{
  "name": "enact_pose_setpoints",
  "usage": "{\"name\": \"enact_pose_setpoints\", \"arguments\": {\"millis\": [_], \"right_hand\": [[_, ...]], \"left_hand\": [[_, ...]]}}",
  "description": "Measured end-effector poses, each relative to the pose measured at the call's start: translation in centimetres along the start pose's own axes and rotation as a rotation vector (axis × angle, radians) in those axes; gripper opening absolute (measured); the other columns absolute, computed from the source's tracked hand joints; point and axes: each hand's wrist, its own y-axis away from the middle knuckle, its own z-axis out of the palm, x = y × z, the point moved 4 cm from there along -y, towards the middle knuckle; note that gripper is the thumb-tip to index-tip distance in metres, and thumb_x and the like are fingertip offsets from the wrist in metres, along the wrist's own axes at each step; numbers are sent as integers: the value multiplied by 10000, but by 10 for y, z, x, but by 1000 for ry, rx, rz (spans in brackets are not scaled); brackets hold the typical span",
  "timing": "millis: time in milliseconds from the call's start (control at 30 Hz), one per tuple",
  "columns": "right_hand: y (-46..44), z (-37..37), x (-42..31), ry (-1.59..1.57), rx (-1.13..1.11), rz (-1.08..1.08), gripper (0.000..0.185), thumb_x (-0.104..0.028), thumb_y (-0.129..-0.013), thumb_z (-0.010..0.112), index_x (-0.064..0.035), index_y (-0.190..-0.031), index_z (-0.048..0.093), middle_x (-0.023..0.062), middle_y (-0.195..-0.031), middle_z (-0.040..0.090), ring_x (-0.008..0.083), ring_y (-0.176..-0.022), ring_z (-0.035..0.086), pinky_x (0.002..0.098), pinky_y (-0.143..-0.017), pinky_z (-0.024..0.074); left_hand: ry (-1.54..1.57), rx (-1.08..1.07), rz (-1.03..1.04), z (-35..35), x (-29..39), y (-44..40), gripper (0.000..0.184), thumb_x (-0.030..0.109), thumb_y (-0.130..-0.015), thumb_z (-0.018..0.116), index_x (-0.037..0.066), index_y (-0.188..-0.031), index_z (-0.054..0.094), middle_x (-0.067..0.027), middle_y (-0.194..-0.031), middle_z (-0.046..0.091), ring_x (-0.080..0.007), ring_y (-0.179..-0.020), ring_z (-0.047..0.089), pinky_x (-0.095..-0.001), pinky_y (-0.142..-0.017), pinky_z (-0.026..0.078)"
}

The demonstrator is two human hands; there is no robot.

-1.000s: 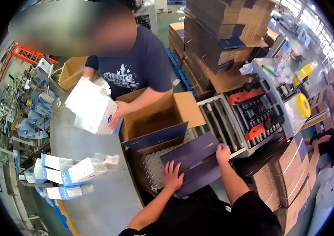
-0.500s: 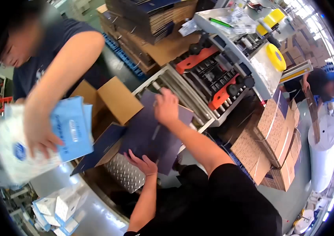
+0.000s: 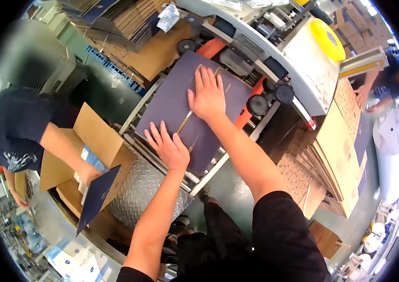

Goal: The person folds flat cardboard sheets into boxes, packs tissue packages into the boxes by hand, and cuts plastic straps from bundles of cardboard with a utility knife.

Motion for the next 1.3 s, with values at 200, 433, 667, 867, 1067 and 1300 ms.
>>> {"name": "enact_pose_setpoints", "arguments": {"millis": [200,433,667,867,1067,1300], "right_hand": [[-7,-11,36,-54,136,68,650,-296,-866,686,21,-1406,512,225,-1476,494,389,-1402,432,525,-1175,312],[168,-91,32,-401,47,153,610,-135,-789,730,-86,-1373,561,192,-1434,512,389,-1341,482,504,-1126,376],[478,-112,116,-192,-518,756,438,-248,-734,742,-124,-1153,738,226,-1417,550,389,-1339,495,467,-1113,441],[466,-179,173,-317,-169,662,242,-173,-780,698,-63,-992,735,200,-1063,697,388,-1045,644,470,-955,512],[298,-229,317,107,-185,610,524,-168,-802,707,-136,-1311,588,198,-1361,533,407,-1241,520,496,-1030,482],[192,-251,353,194,-617,401,894,-365,-677,856,-281,-1469,452,140,-1551,379,368,-1381,452,506,-1028,504]], "left_hand": [[-21,8,58,32,37,-28,507,189,-972,518,-57,-1415,479,-325,-1559,322,-548,-1468,193,-599,-1204,168],[206,-130,157,-10,54,15,570,193,-1004,517,13,-1524,370,-294,-1619,186,-461,-1490,188,-554,-1205,158],[68,-549,-282,-138,-121,255,643,183,-919,647,-2,-1485,404,-338,-1550,270,-477,-1455,256,-536,-1207,196],[117,-662,-390,-193,-292,390,479,196,-920,680,-12,-1337,563,-231,-1374,525,-356,-1248,530,-438,-1065,420],[282,-661,-733,-190,-242,392,458,186,-912,681,-2,-1321,596,-199,-1227,646,-297,-1138,621,-391,-977,490],[57,-960,-329,-162,-193,347,469,126,-876,684,28,-1328,611,-176,-1263,667,-280,-1106,660,-389,-953,512]]}}
